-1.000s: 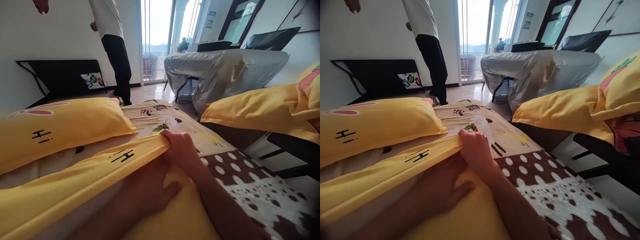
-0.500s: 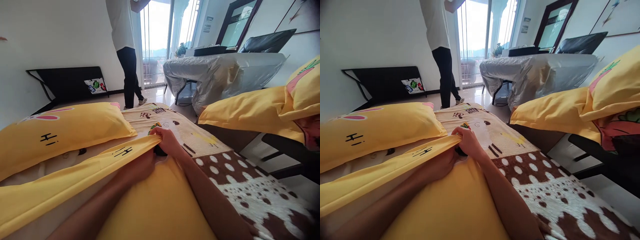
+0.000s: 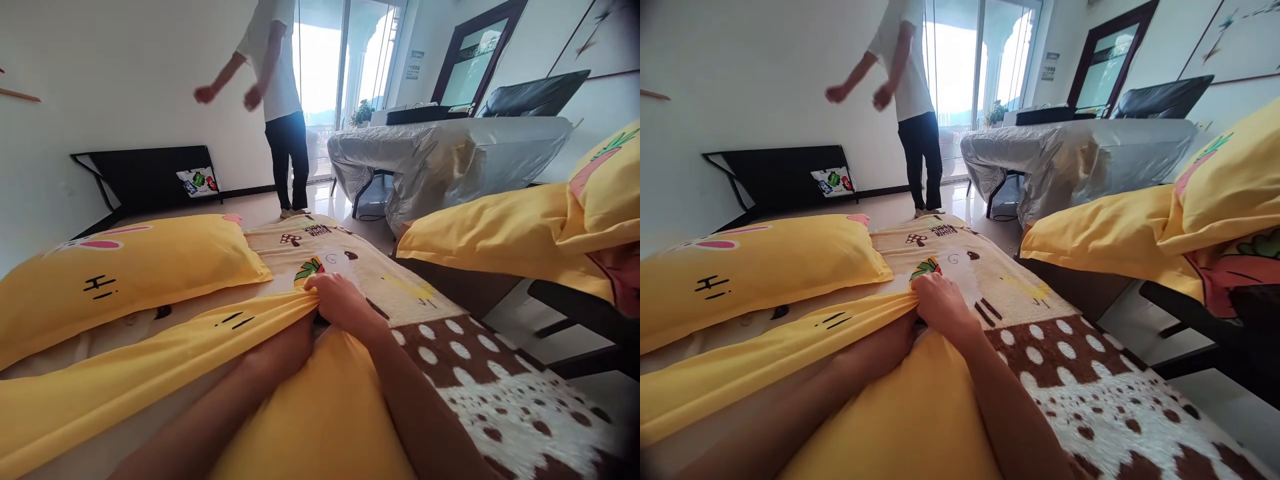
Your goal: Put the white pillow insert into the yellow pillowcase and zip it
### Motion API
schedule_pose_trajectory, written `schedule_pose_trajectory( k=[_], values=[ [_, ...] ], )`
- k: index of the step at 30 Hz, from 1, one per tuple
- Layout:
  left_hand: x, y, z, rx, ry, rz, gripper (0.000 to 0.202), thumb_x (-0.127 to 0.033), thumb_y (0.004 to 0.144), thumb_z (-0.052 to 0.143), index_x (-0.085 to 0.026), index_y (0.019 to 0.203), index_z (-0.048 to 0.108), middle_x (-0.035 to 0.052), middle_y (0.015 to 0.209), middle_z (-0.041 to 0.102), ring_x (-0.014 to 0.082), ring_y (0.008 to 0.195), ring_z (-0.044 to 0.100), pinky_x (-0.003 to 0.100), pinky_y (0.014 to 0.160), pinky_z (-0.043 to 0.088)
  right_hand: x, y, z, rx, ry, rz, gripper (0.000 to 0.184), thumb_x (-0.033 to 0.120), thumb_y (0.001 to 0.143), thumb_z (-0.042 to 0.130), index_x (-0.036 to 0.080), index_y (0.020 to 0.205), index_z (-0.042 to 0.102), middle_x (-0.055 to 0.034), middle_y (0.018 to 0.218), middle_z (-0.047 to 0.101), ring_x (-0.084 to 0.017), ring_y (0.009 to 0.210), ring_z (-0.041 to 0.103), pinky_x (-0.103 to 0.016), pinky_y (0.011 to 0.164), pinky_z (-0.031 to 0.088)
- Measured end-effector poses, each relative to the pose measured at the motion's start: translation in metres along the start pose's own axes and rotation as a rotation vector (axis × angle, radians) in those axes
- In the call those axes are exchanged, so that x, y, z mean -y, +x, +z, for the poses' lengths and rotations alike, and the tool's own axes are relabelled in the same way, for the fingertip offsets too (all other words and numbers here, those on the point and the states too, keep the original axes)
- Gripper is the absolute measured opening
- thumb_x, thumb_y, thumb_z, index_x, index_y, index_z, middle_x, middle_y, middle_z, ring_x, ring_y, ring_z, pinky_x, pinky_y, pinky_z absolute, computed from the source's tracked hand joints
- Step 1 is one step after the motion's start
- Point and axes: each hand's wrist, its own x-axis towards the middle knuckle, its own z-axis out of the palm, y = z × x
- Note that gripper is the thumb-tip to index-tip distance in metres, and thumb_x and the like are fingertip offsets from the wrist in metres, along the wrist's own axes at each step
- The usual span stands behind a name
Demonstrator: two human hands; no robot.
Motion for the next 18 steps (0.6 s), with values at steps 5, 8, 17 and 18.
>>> schedule_pose_trajectory(
  k=[5,8,17,18],
  values=[
    [-0.016,-0.021,-0.001,-0.03,0.456,0.14,0.059,-0.004,0.082,0.025,-0.01,0.14,0.034,0.0161,0.146,0.033,0.0315,0.137,0.025,0.054,0.112,0.023,0.022,-0.013,-0.013,-0.133,-0.154,0.053,0.025,0.006,0.075,0.043,0.019,0.082,0.064,-0.0068,0.097,0.06,-0.016,0.084,0.055,-0.026,0.065,0.03],
    [-0.018,-0.022,-0.002,-0.047,0.526,0.27,0.058,-0.002,0.08,0.026,-0.004,0.136,0.039,0.0204,0.141,0.039,0.0301,0.135,0.029,0.05,0.112,0.027,0.025,-0.014,-0.013,-0.174,-0.103,0.057,0.025,0.008,0.076,0.043,0.02,0.086,0.062,-0.0051,0.102,0.058,-0.015,0.085,0.055,-0.026,0.062,0.028],
    [-0.005,-0.01,-0.017,-0.147,-0.065,-0.032,0.037,-0.034,0.09,0.033,-0.022,0.112,0.061,0.0066,0.118,0.062,0.0238,0.113,0.055,0.044,0.104,0.04,0.011,-0.001,0.002,-0.166,0.157,0.012,0.024,0.007,0.068,0.041,0.019,0.084,0.054,-0.0024,0.082,0.062,-0.015,0.072,0.052,-0.023,0.058,0.025],
    [-0.003,-0.007,-0.017,-0.182,-0.081,-0.063,0.04,-0.036,0.092,0.028,-0.021,0.112,0.06,0.007,0.117,0.063,0.0242,0.114,0.054,0.046,0.104,0.039,0.009,0.002,0.005,-0.176,0.203,-0.013,0.024,0.007,0.067,0.041,0.018,0.084,0.054,-0.0025,0.082,0.061,-0.014,0.072,0.051,-0.023,0.059,0.026]
  ],
)
